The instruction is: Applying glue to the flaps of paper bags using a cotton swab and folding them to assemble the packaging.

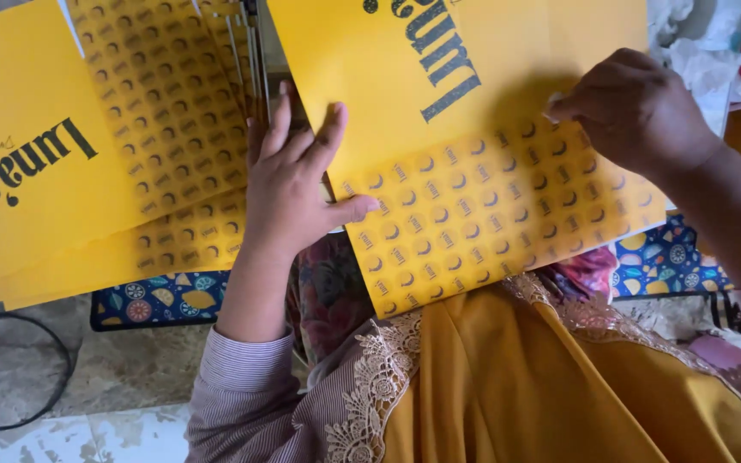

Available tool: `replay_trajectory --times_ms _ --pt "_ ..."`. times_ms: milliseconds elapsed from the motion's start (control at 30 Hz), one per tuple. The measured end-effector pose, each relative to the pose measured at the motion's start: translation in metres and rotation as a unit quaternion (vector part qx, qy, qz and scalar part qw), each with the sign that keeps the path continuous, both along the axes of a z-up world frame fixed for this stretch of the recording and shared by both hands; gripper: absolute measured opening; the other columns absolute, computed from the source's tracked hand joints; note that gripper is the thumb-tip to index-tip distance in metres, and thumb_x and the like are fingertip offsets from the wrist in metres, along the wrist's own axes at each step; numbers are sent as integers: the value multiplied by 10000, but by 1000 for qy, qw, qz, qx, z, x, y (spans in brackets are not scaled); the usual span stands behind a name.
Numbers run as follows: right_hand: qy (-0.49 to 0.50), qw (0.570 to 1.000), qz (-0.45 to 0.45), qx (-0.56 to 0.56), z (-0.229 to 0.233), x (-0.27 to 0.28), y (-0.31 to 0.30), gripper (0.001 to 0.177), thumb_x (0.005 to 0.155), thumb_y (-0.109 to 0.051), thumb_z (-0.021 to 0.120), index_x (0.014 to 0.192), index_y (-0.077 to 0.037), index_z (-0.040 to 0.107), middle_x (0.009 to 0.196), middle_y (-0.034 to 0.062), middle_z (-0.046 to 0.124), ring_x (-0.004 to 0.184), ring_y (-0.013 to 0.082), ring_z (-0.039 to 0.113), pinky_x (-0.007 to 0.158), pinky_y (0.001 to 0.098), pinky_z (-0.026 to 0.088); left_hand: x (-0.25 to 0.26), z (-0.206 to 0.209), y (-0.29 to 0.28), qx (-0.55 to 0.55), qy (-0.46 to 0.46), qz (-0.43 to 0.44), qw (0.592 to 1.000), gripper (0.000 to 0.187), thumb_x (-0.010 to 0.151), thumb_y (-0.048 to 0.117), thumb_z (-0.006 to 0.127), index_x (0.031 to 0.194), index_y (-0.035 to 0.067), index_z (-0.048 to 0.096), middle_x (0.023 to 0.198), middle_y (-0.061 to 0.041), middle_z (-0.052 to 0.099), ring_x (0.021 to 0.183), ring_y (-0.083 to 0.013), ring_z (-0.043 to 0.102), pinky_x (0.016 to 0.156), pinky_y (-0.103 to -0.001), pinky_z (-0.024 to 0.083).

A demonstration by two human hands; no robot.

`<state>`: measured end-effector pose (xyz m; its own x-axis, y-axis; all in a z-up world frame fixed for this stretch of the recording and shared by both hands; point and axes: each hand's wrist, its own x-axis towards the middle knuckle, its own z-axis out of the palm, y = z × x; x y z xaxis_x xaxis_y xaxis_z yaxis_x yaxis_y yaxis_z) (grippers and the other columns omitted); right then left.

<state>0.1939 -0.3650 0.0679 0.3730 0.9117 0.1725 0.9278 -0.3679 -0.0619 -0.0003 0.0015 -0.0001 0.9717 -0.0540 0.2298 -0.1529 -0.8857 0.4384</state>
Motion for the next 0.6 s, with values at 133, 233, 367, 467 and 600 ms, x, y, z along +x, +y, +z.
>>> replay_trajectory --times_ms 133,233,367,467,600 --pt "25 999 -2 30 -6 -6 14 216 881 141 779 978 -45 833 930 37 755 847 218 668 815 358 563 0 2 -2 12 9 8 1000 1181 677 717 878 1577 114 409 1338 -163 708 1521 -395 181 1167 -715 201" --pt "121 984 90 98 -19 -24 50 121 878 117 672 896 24 748 1062 94 788 874 307 633 905 455 516 2 6 -2 23 13 10 1000 1186 671 738 870 1574 121 413 1277 -143 725 1521 -387 188 1157 -729 209" --pt "189 970 112 105 -10 -75 137 293 799 -78 705 1076 -34 790 1118 51 769 1017 264 660 987 425 493 0 6 -4 15 10 2 1000 1194 647 696 898 1569 118 408 1375 -158 682 1521 -395 186 1135 -741 257" --pt "143 965 129 179 -25 -97 185 120 856 -201 744 908 -97 714 939 8 662 936 251 620 871 397 501 3 -2 -3 37 -12 7 999 1201 604 690 884 1578 155 429 1242 -132 729 1496 -419 289 1142 -702 280" --pt "54 967 126 214 -37 -96 187 189 891 -240 782 780 -143 665 824 -8 573 838 239 588 771 365 522 4 -11 1 15 -14 5 1000 1301 390 500 940 1561 156 490 1179 -116 718 1467 -451 360 1114 -718 309"
